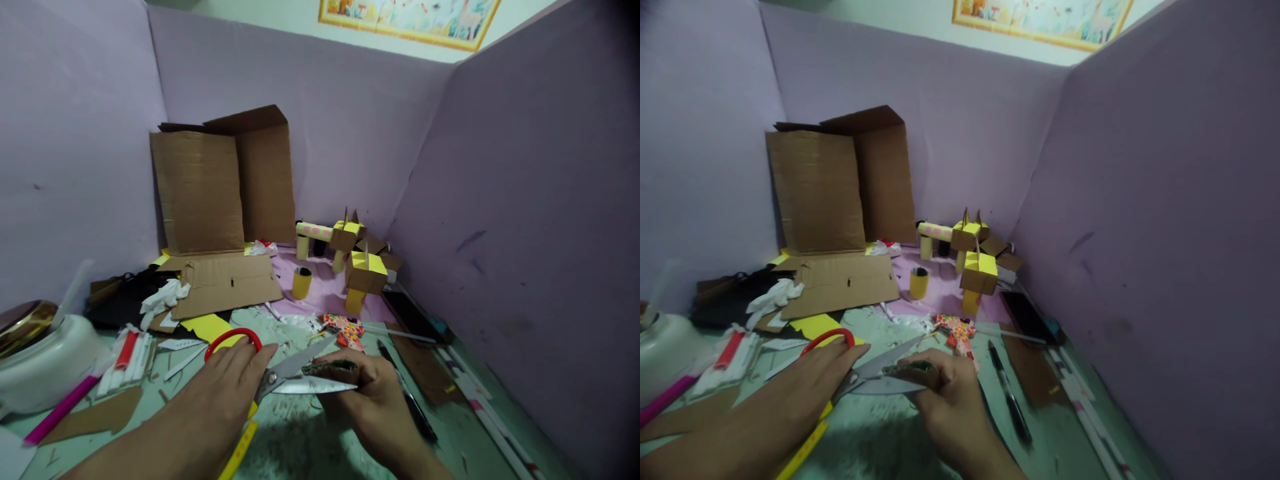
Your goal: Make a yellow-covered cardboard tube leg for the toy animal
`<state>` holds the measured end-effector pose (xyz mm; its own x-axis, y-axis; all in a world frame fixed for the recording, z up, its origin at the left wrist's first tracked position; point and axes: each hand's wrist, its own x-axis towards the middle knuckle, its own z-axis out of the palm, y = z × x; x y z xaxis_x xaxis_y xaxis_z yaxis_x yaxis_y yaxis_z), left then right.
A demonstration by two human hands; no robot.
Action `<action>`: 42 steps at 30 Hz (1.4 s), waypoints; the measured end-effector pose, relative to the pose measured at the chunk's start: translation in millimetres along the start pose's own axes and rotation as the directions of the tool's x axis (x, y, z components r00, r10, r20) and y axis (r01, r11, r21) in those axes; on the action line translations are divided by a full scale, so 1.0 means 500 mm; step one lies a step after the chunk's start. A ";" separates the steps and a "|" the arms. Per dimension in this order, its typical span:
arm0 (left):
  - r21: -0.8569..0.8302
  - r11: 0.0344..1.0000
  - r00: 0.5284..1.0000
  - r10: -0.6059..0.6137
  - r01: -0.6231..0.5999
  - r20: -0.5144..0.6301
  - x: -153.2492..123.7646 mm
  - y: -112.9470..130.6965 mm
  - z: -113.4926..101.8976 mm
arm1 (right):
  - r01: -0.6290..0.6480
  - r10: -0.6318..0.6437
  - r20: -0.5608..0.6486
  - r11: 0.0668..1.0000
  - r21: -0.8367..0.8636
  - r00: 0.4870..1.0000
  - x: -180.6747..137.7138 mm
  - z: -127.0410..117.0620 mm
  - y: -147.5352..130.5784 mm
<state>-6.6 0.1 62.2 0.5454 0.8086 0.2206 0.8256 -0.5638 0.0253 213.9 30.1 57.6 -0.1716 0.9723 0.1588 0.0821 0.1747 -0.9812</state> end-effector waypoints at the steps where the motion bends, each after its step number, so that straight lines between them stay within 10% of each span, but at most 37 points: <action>1: 0.009 1.000 1.000 0.015 -0.015 -0.005 0.001 0.000 -0.004 | -0.013 0.013 0.001 1.000 0.009 1.000 0.000 0.001 0.000; 26: 0.230 0.969 0.994 0.076 -0.093 0.082 0.012 -0.009 0.013 | -0.055 0.053 0.097 0.998 0.017 0.994 -0.006 0.004 0.011; 31: 0.177 0.982 0.990 0.043 -0.066 0.131 0.013 -0.014 0.008 | -0.091 0.077 0.284 0.995 0.037 0.956 0.006 -0.003 0.005; 42: 0.220 0.969 0.991 0.093 -0.111 0.093 0.019 0.019 -0.045 | 0.181 -0.146 0.215 0.971 -0.154 0.966 -0.018 0.003 0.009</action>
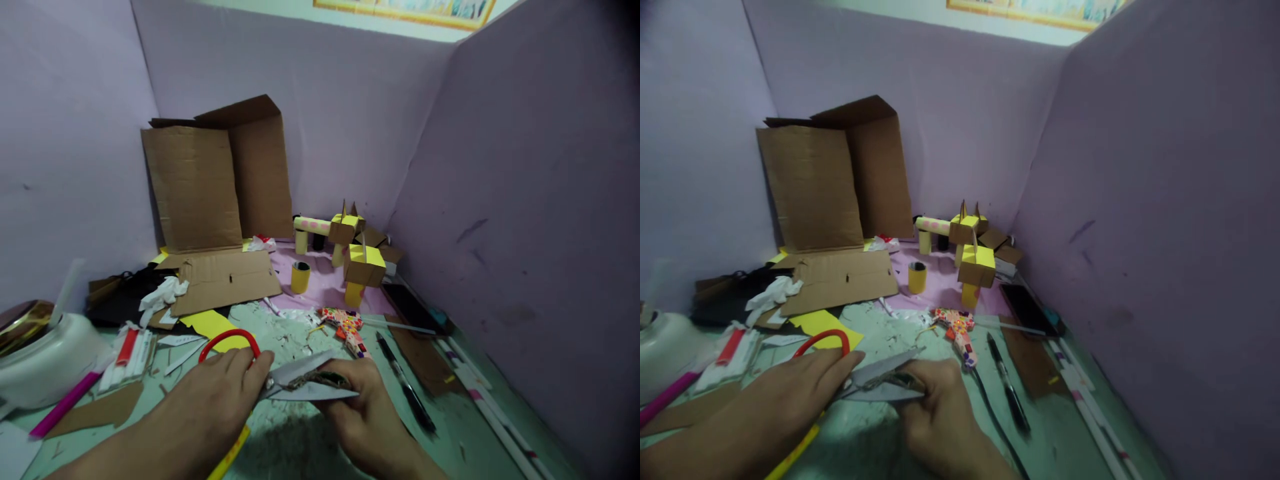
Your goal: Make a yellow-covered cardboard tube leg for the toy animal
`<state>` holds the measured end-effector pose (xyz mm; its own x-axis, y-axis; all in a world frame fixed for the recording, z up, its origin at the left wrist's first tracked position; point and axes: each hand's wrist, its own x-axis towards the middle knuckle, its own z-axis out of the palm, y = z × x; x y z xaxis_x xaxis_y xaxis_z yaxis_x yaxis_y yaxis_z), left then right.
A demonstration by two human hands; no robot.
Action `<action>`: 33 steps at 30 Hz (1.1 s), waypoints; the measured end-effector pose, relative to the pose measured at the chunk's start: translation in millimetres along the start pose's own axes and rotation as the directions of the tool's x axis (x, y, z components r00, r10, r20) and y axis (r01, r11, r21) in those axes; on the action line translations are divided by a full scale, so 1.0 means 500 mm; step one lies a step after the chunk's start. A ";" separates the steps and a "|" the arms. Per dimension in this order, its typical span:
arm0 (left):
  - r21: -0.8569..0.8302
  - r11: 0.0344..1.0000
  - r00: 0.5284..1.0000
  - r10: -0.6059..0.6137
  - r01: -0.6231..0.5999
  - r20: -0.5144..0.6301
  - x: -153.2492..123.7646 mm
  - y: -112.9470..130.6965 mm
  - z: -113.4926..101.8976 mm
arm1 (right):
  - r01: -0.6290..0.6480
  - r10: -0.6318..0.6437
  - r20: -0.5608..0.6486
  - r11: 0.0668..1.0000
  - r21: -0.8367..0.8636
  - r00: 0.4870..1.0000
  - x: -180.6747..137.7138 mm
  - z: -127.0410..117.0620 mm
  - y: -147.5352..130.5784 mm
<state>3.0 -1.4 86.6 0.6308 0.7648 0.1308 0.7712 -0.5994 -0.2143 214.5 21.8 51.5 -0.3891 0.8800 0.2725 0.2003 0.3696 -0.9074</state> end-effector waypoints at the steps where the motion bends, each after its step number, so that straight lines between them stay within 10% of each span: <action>1: -0.003 1.000 1.000 0.010 -0.010 0.010 0.000 -0.001 -0.005 | 0.010 -0.010 -0.010 1.000 -0.007 1.000 -0.001 0.001 0.002; 26: -0.060 0.997 0.998 0.058 -0.056 0.029 0.011 0.001 -0.032 | -0.057 0.056 -0.036 0.998 -0.036 0.998 0.002 0.016 0.011; 33: 0.050 0.999 0.971 -0.001 -0.011 0.238 0.034 0.018 -0.042 | -0.043 0.043 -0.056 0.999 0.004 0.998 0.002 0.016 0.006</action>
<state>22.3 1.3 107.0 0.5914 0.7998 -0.1028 0.7590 -0.5952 -0.2640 207.5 21.5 46.3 -0.3292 0.9103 0.2508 0.2128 0.3303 -0.9196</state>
